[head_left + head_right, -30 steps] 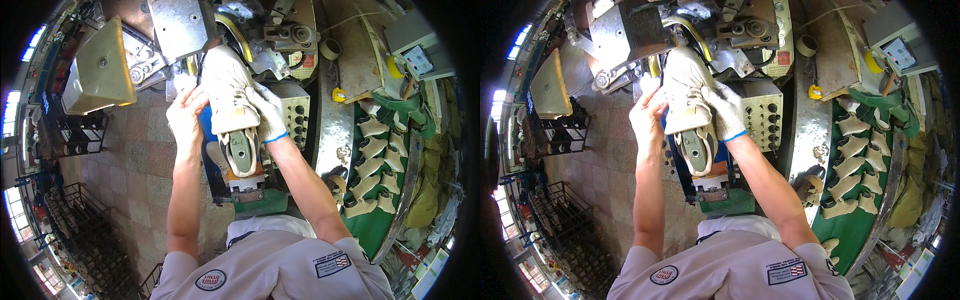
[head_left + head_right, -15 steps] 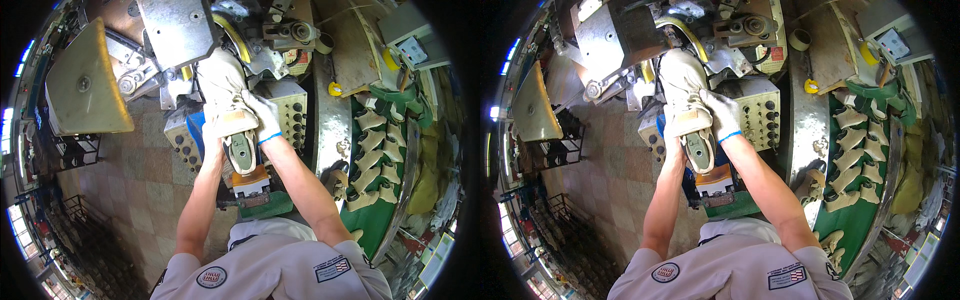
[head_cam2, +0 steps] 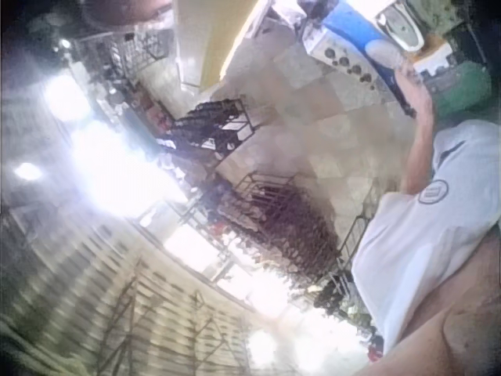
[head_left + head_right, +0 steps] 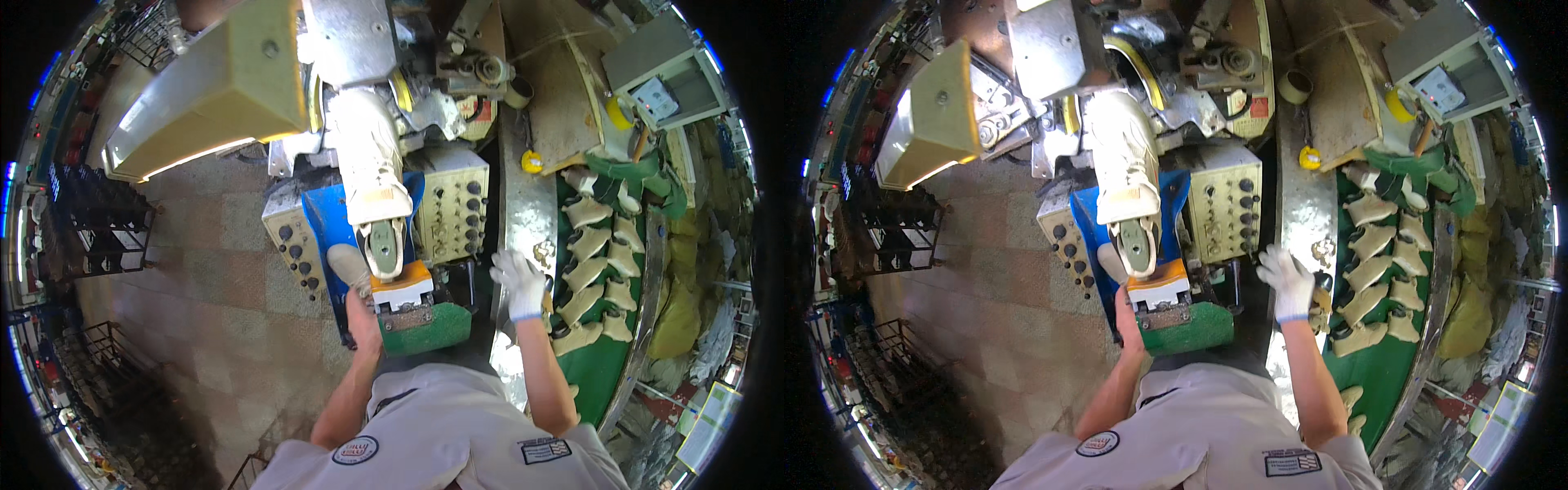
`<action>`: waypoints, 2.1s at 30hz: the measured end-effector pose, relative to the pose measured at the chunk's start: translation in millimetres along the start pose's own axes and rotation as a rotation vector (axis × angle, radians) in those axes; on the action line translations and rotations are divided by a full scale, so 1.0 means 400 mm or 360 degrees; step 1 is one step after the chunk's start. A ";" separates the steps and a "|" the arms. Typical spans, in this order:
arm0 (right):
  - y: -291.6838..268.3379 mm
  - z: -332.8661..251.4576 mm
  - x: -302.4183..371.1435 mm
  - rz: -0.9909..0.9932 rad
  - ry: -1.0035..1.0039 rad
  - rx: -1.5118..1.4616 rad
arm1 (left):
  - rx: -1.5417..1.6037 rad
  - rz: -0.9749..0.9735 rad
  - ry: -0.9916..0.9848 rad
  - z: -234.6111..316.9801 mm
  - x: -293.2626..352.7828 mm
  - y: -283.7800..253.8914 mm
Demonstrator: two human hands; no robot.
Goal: The person places a shoe upper onto a lasting machine, operates the machine to shape the upper, and then places the finished upper onto a conveyor belt.
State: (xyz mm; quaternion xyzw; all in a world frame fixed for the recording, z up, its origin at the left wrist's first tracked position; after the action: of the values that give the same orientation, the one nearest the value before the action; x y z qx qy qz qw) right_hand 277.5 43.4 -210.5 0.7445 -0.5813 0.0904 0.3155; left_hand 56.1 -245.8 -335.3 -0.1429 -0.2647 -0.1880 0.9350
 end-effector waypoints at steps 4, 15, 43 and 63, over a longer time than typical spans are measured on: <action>-0.185 -0.011 0.064 0.0265 0.0073 0.0087 | -0.0875 0.0120 0.0032 0.012 -0.026 0.048; -0.030 -0.027 0.065 -0.0289 0.0090 0.0033 | -0.0209 -0.0111 0.0173 -0.047 -0.127 -0.067; -1.459 -0.212 0.504 0.1402 0.0959 0.2230 | -0.0837 0.0099 0.1182 0.709 0.078 0.148; -0.845 -0.243 0.192 -0.0008 -0.0102 -0.1185 | -0.0595 0.0104 0.1429 0.641 -0.051 0.055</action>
State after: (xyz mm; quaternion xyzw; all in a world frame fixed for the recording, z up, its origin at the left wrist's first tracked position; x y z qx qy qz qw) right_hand 635.7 79.5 -218.9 0.5826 -0.5821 -0.1514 0.5466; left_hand -63.8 -126.7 -140.2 -0.2213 0.2079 -0.2461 0.9205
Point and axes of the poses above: each hand's wrist, its own x-axis away from the middle knuckle, its own y-axis out of the palm, z = x × y, the point moved 4 cm from there along -x, towards the middle knuckle, and after that the axes turned 2 degrees about y, right-handed, at the moved point
